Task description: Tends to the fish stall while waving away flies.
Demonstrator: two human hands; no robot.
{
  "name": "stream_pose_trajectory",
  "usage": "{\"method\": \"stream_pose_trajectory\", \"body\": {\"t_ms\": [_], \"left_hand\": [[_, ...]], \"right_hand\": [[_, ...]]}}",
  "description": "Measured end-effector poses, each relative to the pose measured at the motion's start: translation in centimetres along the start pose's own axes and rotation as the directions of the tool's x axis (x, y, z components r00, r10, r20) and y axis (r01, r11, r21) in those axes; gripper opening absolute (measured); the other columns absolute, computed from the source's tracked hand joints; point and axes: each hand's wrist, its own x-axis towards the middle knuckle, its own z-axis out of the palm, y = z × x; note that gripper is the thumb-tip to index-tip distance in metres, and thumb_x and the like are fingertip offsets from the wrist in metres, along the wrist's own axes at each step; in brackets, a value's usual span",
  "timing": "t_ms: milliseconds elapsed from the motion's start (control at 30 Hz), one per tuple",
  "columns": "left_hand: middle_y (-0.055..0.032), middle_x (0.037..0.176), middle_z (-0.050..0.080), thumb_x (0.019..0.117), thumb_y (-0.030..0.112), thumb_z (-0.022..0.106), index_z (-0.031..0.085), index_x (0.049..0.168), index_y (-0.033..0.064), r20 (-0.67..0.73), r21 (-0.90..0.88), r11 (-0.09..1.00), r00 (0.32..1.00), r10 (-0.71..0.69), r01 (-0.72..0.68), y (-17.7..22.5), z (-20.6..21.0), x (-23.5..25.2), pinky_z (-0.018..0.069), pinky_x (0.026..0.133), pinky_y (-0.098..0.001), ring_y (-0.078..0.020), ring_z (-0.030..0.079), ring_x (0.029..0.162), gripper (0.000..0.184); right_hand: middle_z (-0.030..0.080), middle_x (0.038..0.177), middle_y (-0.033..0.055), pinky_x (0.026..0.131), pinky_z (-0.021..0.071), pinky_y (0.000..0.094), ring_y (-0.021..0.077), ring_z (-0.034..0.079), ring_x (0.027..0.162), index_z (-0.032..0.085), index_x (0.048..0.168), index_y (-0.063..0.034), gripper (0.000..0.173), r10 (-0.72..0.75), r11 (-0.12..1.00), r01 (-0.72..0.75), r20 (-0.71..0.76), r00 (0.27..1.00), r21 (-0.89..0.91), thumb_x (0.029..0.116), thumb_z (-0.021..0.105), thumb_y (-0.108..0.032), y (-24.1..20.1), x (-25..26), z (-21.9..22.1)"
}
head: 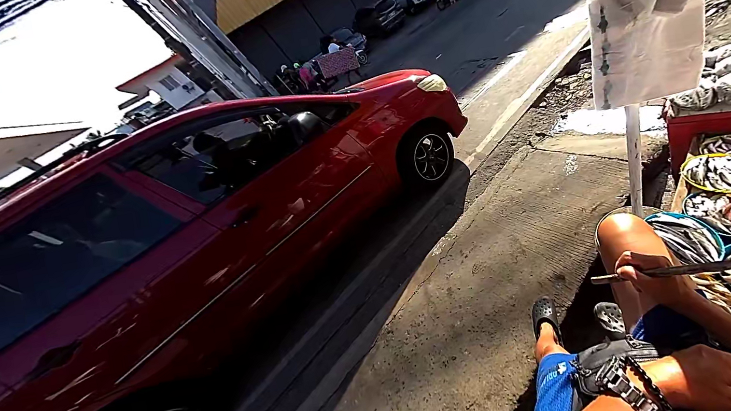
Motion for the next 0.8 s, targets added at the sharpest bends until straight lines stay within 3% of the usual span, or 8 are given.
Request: {"method": "stream_pose_trajectory", "body": {"t_ms": [100, 233, 500, 633, 733, 800], "left_hand": [[-0.0215, 0.084, 0.067, 0.1001, 0.005, 0.055, 0.067, 0.103, -0.0117, -0.02, -0.007, 1.0, 1.0, 0.017, -0.017, -0.2, 0.1, 0.0, 0.0507, 0.076, -0.0426, -0.0282, 0.063, 0.077, 0.02], [-0.0221, 0.084, 0.066, 0.1004, 0.004, 0.056, 0.066, 0.105, -0.0124, -0.015, -0.011, 1.0, 1.0, -0.023, 0.023, 0.6, -0.1, -0.3, 0.0506, 0.076, -0.0425, -0.0281, 0.063, 0.078, 0.02], [-0.0222, 0.084, 0.066, 0.1, 0.003, 0.054, 0.066, 0.105, -0.013, -0.015, -0.024, 1.0, 1.0, -0.019, 0.019, 0.4, -0.1, -0.1, 0.0502, 0.076, -0.0415, -0.0276, 0.062, 0.077, 0.02], [-0.0239, 0.087, 0.067, 0.1006, 0.003, 0.054, 0.066, 0.107, -0.0133, 0.001, -0.022, 0.999, 0.999, -0.038, 0.038, 0.7, -0.3, -0.1, 0.0512, 0.078, -0.0437, -0.0301, 0.064, 0.08, 0.022], [-0.0226, 0.085, 0.067, 0.0992, 0.003, 0.055, 0.067, 0.105, -0.0126, -0.016, -0.016, 1.0, 1.0, -0.018, 0.017, 0.4, -0.1, -0.2, 0.0506, 0.077, -0.0425, -0.0285, 0.063, 0.078, 0.02], [-0.0214, 0.083, 0.066, 0.0987, 0.002, 0.055, 0.067, 0.103, -0.0119, -0.03, -0.016, 1.0, 1.0, 0.002, -0.003, 0.2, 0.0, -0.2, 0.0498, 0.076, -0.0416, -0.0273, 0.062, 0.077, 0.019]], "right_hand": [[0.064, 0.07, 0.0058, 0.06, 0.0482, 0.0268, 0.0059, 0.055, 0.058, 0.069, 0.087, 0.0035, 0.019, 0.012, 1.0, -0.012, 0.011, 1.0, -0.019, 0.0929, 0.058, -0.01, -0.3, 0.0, -0.1], [0.061, 0.067, 0.0011, 0.056, 0.045, 0.0209, 0.0007, 0.05, 0.054, 0.069, 0.088, 0.0025, 0.019, 0.014, 1.0, -0.014, 0.014, 1.0, 0.025, 0.0922, 0.057, -0.011, -1.1, -0.1, -0.2], [0.059, 0.066, -0.0005, 0.055, 0.0431, 0.0186, -0.0007, 0.049, 0.054, 0.068, 0.087, 0.0022, 0.017, 0.022, 0.999, -0.023, 0.02, 1.0, 0.039, 0.0921, 0.057, -0.009, -1.2, 0.0, -0.2], [0.066, 0.073, 0.0066, 0.064, 0.047, 0.0212, 0.0034, 0.055, 0.063, 0.071, 0.091, 0.0062, 0.017, 0.089, 0.995, -0.091, 0.046, 0.995, 0.045, 0.0932, 0.059, -0.004, -2.9, -0.1, -0.8], [0.061, 0.067, 0.0052, 0.059, 0.0463, 0.0268, 0.0062, 0.053, 0.057, 0.068, 0.083, 0.0033, 0.015, 0.016, 1.0, -0.016, -0.005, 1.0, 0.018, 0.091, 0.058, -0.006, -1.2, -0.1, -0.2], [0.06, 0.065, 0.0013, 0.056, 0.0454, 0.0238, 0.0028, 0.051, 0.054, 0.068, 0.084, 0.0005, 0.017, 0.018, 1.0, -0.018, 0.002, 1.0, 0.012, 0.0909, 0.057, -0.011, -0.5, 0.0, 0.0]]}}
